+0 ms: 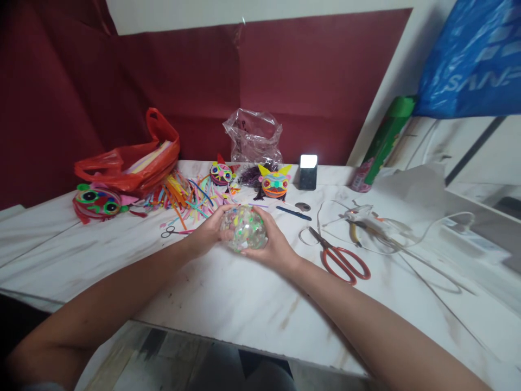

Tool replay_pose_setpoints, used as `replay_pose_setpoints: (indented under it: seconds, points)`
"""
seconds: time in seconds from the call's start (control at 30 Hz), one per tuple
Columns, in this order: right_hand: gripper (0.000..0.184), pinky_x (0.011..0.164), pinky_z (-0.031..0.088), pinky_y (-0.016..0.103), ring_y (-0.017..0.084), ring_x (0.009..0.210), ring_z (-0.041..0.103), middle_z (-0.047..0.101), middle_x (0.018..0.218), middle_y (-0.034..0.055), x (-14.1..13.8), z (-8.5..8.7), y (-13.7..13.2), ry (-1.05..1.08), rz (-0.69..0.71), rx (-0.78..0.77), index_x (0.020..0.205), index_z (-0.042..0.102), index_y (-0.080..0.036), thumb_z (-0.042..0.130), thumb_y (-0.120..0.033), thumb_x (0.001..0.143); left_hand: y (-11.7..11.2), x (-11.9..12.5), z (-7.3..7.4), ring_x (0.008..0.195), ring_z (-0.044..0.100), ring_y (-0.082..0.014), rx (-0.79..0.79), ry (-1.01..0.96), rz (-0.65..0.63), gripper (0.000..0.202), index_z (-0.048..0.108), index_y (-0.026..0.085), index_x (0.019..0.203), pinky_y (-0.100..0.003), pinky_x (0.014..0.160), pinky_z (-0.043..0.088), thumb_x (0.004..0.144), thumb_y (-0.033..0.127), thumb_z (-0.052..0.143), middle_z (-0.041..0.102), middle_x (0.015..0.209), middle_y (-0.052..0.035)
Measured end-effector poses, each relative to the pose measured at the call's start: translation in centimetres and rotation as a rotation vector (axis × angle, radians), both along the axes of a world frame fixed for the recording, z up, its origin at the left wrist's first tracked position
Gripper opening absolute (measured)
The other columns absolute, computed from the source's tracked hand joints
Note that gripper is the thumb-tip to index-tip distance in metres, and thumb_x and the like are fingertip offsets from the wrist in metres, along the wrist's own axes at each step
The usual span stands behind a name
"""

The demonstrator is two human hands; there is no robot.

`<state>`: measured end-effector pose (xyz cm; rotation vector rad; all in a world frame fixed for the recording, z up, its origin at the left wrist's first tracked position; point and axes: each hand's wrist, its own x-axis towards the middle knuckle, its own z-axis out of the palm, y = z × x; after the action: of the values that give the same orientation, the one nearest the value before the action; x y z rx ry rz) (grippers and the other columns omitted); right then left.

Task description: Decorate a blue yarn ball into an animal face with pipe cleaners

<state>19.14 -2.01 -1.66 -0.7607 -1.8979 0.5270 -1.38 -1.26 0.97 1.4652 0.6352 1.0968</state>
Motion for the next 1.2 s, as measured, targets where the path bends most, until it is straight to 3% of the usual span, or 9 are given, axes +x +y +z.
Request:
replay_pose_setpoints:
  seconds: [0.17,0.3,0.67,1.03,1.2]
  points:
    - [0.098,0.112,0.032,0.048,0.033,0.134,0.04,0.044,0.142,0.0144,0.0,0.1,-0.1,-0.008,-0.001,-0.012,0.142,0.035,-0.023,0.079,-0.055,0.062,-0.2,0.3,-0.2,0.104,0.056,-0.0233,-0.053,-0.06,0.018,0.069,0.051,0.021,0.118,-0.032,0.085,0.046,0.059,0.038,0.084,0.059,0.112,-0.0063]
    - [0.097,0.113,0.031,0.049,0.033,0.135,0.039,0.044,0.143,0.0156,0.0,0.2,-0.2,-0.027,0.036,0.023,0.143,0.035,-0.023,0.079,-0.055,0.063,-0.4,0.5,-0.4,0.108,0.056,-0.0252,-0.079,-0.095,-0.008,0.071,0.051,0.021,0.119,-0.035,0.09,0.045,0.059,0.041,0.083,0.059,0.114,-0.0075]
    - [0.097,0.113,0.031,0.05,0.034,0.135,0.038,0.043,0.143,0.0158,0.0,0.1,-0.3,-0.063,0.047,0.058,0.143,0.032,-0.024,0.077,-0.058,0.064,-0.2,0.7,-0.7,0.107,0.057,-0.0255,-0.194,-0.142,-0.017,0.07,0.052,0.023,0.119,-0.033,0.085,0.047,0.058,0.034,0.083,0.06,0.114,-0.0078]
    - [0.098,0.113,0.031,0.051,0.035,0.135,0.038,0.044,0.142,0.0142,0.1,0.1,-0.2,-0.056,0.031,0.075,0.142,0.035,-0.025,0.079,-0.057,0.061,-0.2,0.2,-0.1,0.109,0.056,-0.026,-0.144,-0.117,-0.078,0.072,0.054,0.022,0.119,-0.034,0.089,0.046,0.055,0.034,0.085,0.06,0.117,-0.0082]
    - [0.094,0.113,0.031,0.051,0.035,0.134,0.04,0.046,0.141,0.0146,0.2,0.7,-0.3,-0.078,0.041,0.152,0.14,0.039,-0.025,0.08,-0.055,0.061,-0.5,0.0,0.6,0.105,0.057,-0.0255,-0.073,-0.048,-0.047,0.076,0.052,0.021,0.12,-0.034,0.087,0.045,0.053,0.034,0.086,0.06,0.114,-0.0081]
